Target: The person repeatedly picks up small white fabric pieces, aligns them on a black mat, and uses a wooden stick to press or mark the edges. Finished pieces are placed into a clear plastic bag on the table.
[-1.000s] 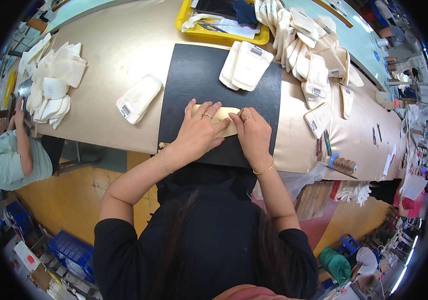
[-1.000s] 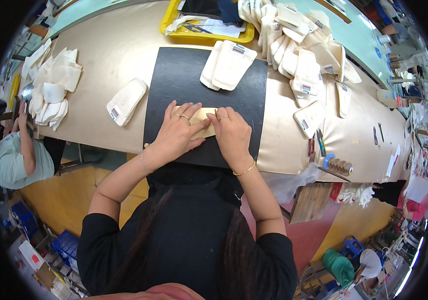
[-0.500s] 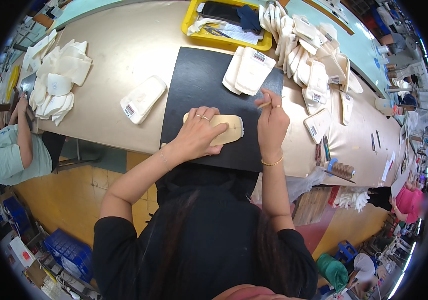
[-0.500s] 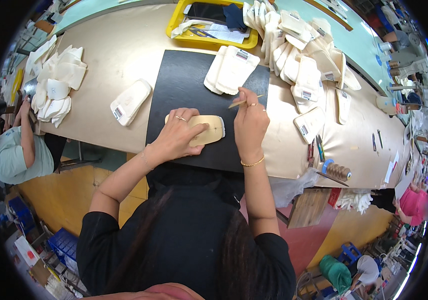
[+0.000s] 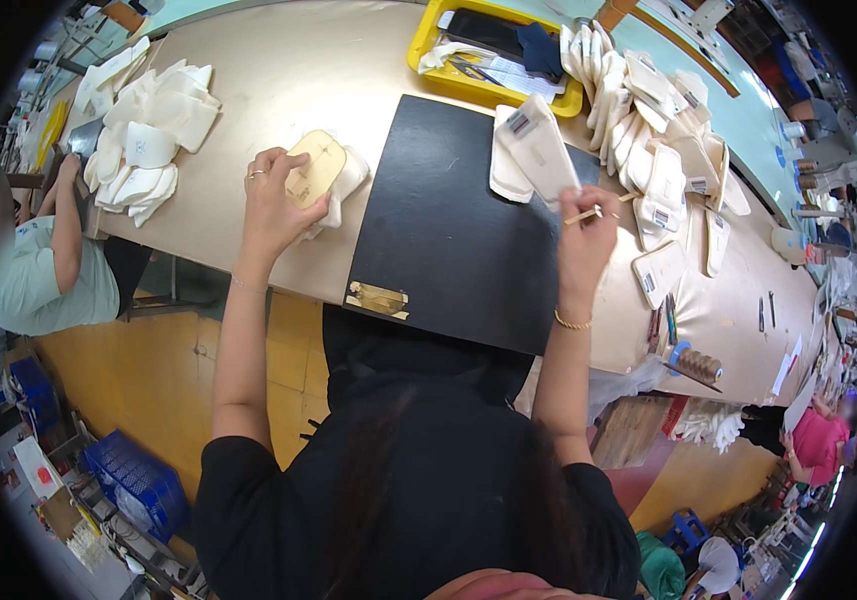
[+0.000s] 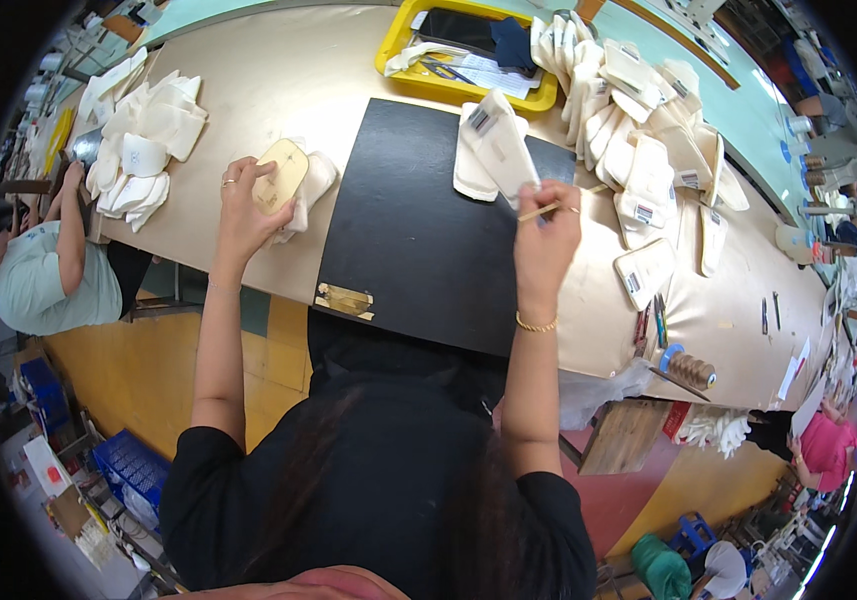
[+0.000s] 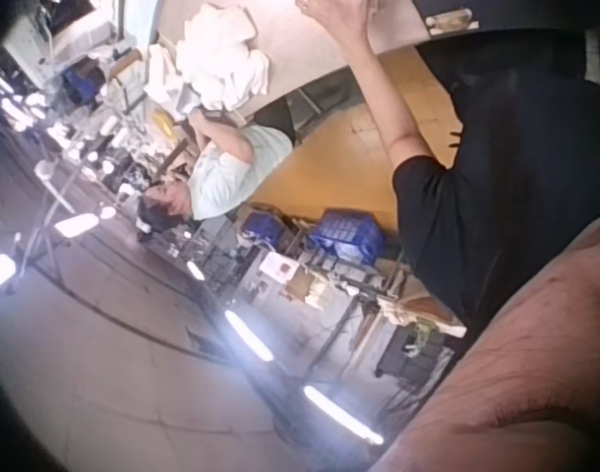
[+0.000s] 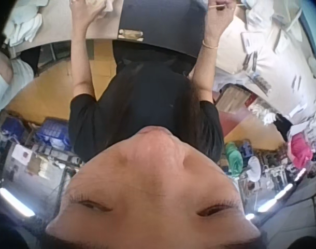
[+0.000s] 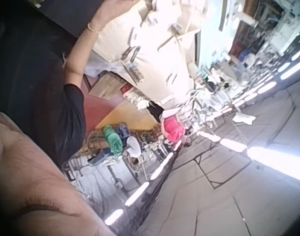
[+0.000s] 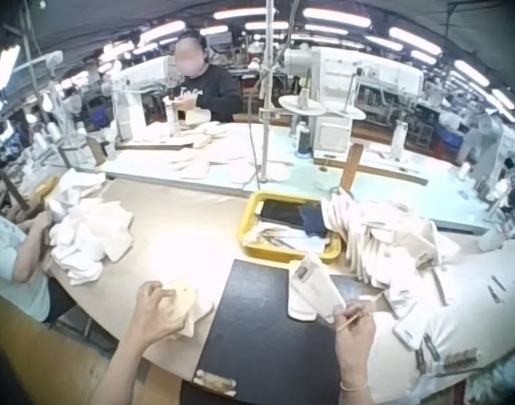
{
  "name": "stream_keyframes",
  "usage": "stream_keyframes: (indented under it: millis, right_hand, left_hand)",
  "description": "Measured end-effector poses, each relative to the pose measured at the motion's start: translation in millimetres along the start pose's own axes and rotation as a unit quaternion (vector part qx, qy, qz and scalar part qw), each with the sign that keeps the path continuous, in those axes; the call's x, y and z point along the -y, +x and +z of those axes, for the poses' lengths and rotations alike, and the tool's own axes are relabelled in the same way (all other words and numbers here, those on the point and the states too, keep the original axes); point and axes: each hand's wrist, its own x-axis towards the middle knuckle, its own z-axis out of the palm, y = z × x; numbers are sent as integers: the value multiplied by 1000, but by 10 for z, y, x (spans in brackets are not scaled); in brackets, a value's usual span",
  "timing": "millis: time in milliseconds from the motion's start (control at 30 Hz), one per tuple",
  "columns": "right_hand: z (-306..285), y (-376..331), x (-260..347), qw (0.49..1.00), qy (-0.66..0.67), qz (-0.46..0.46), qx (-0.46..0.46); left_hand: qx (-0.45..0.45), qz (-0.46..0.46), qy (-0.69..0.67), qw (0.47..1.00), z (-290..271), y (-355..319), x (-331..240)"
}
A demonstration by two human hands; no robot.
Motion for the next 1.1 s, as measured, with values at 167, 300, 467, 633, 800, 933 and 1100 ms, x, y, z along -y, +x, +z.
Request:
stream_keyframes:
  millis: [167, 300, 467, 633, 800, 933, 1100]
  right_hand:
    - [-340, -156, 161, 992, 120, -7, 47]
    - [-311, -418, 157, 985, 31, 69, 154]
    - [-202, -668, 98, 967, -160, -5, 196]
    - [-393, -680, 38, 986, -59, 24, 151]
    - [-504, -807, -13, 976, -47, 81, 198]
    - [-503, -877, -2, 975, -89, 20, 202]
    - [-501, -839, 29, 977, -81, 30, 193]
  left_hand:
    - [-114, -100, -227, 962, -92, 77, 46]
    - [-60, -56, -287, 954, -134, 23, -314]
    - [157, 191, -49, 968, 217, -482, -1201]
    - [137, 150, -63, 977, 507, -761, -1536]
    - [113, 164, -75, 977, 661, -792, -1575]
    - [116, 161, -68, 978, 688, -781, -1613]
    - [116, 150, -47, 981, 719, -776, -1698]
